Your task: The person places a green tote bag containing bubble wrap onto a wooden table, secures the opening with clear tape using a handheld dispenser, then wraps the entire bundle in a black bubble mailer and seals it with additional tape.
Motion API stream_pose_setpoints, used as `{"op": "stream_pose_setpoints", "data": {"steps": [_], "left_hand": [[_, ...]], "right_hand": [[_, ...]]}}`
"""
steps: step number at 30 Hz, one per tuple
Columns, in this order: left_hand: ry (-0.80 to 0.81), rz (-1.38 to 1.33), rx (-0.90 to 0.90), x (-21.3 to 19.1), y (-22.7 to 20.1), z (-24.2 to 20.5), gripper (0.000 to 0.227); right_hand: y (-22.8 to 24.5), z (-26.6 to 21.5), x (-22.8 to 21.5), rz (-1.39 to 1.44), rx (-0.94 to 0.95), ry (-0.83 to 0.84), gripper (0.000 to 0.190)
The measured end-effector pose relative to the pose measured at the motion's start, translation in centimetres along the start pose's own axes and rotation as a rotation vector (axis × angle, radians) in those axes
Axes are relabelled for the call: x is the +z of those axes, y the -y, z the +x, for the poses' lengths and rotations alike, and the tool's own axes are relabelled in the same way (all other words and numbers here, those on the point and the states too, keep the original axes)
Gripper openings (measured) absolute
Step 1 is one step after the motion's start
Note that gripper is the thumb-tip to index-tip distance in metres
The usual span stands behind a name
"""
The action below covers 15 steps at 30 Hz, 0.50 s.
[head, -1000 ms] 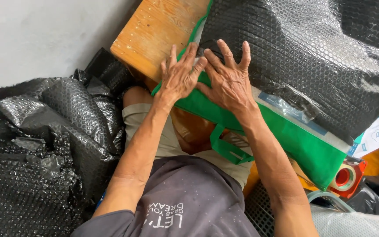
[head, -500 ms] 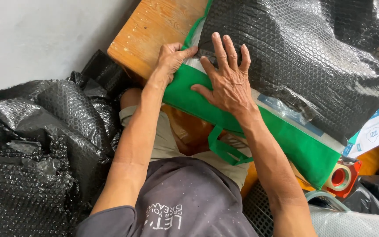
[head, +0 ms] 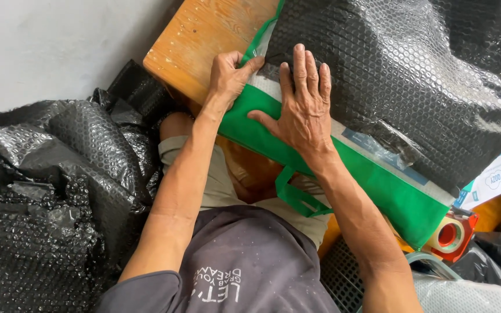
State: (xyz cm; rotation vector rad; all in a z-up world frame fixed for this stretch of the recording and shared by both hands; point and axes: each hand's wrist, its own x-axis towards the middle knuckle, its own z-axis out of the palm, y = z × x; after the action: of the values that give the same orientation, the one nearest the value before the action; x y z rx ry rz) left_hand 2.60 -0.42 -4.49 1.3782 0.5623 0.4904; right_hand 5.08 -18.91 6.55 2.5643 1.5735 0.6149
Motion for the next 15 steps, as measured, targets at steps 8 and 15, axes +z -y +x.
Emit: {"op": "stream_pose_setpoints", "data": {"steps": [8,15], "left_hand": [[0.066,0.035,-0.065,-0.5,-2.6,-1.2,0.060],[0.202,-0.198,-0.109,-1.2,0.2,-0.4,0.039]], "right_hand": [[-0.8,-0.1,-0.4,0.066,-0.064,0.061,0.097],[-0.8,-0.5,0.6,0.158,-0.136,-0.025,0.062]]}}
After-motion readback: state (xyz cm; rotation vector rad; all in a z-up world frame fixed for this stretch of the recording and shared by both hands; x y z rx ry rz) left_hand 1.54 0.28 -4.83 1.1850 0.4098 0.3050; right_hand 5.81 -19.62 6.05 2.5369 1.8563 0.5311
